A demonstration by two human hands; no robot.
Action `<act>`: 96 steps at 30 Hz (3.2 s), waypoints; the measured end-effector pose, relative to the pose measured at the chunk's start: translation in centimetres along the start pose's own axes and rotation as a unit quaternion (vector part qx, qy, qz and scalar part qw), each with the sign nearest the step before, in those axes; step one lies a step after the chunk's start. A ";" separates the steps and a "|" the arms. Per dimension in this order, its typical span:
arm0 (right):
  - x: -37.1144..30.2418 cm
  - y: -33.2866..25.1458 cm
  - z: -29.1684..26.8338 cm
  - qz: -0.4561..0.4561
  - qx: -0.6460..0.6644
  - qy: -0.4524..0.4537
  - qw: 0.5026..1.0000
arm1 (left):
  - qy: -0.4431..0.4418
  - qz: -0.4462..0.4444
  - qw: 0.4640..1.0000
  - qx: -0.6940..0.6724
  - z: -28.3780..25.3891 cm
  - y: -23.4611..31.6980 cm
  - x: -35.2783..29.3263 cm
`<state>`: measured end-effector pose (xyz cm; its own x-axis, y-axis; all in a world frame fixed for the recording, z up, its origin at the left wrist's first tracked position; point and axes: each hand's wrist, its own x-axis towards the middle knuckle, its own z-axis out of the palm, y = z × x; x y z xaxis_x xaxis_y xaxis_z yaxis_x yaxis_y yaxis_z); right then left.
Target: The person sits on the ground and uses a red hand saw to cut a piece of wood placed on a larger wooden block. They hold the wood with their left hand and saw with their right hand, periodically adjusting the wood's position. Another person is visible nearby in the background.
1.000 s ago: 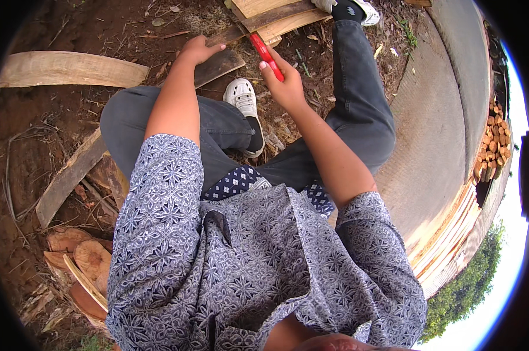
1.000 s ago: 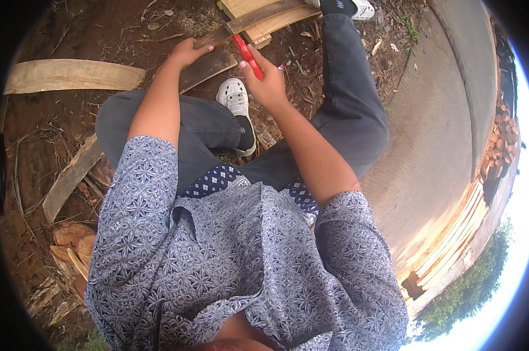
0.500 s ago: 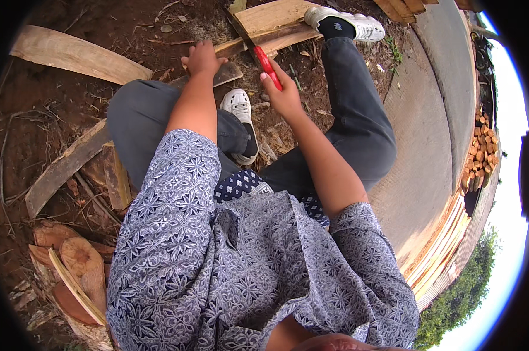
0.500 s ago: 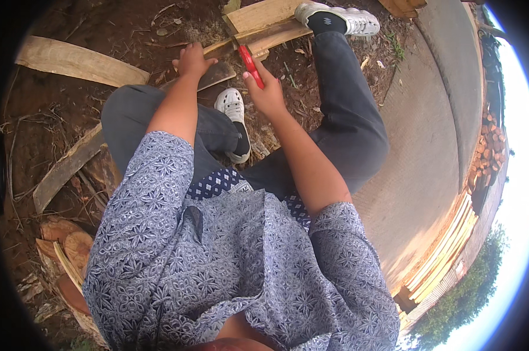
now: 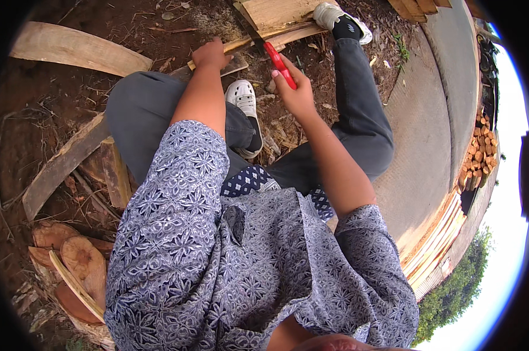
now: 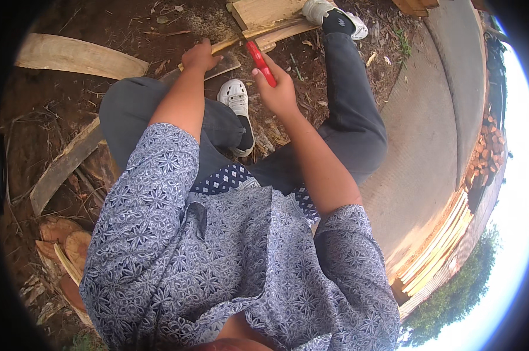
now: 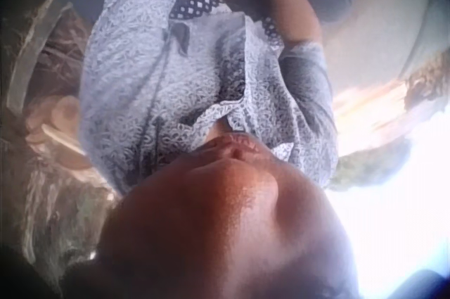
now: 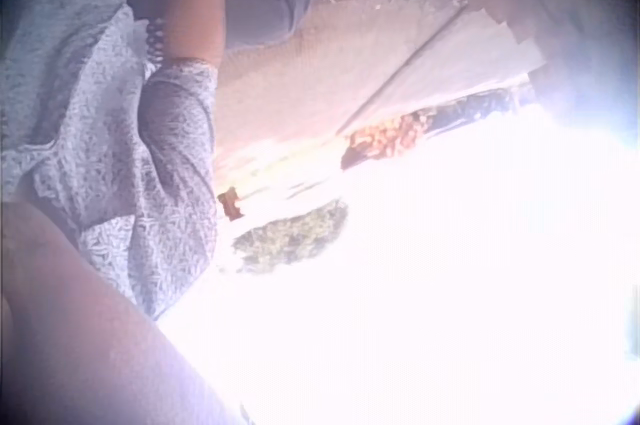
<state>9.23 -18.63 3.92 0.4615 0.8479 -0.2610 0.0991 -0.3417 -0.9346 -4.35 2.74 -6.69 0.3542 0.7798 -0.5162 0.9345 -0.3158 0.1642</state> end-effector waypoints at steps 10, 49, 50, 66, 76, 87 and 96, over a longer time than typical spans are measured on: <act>6.0 -5.1 0.9 -0.060 -0.098 0.094 0.989 | -0.016 0.072 0.997 0.004 -0.2 -0.8 0.6; -1.0 3.9 0.4 -0.058 0.007 0.044 0.997 | 0.038 0.110 0.993 -0.014 -0.1 -1.0 -0.1; -1.7 3.0 0.3 -0.035 -0.003 0.037 0.999 | 0.036 0.113 0.993 -0.016 0.2 -1.0 -0.2; 2.1 -3.2 0.7 -0.098 -0.095 0.069 0.988 | 0.042 0.110 0.993 -0.011 0.4 -1.5 0.3; -2.4 6.2 -0.7 -0.035 -0.005 0.028 0.999 | 0.036 0.114 0.993 0.009 0.1 -1.4 0.9; -7.0 -7.8 -6.7 -0.025 -0.092 0.003 0.995 | 0.051 0.079 0.995 -0.033 -1.7 -1.1 -1.6; 3.2 -0.7 -1.6 -0.048 -0.012 0.052 0.997 | 0.018 0.089 0.996 0.013 0.0 -1.7 0.5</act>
<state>12.08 -16.30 4.13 0.5382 0.8304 -0.1438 0.1666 -0.2722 -0.9477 -5.73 3.70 -7.20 0.5162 0.7283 -0.4507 0.8554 -0.4652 0.2278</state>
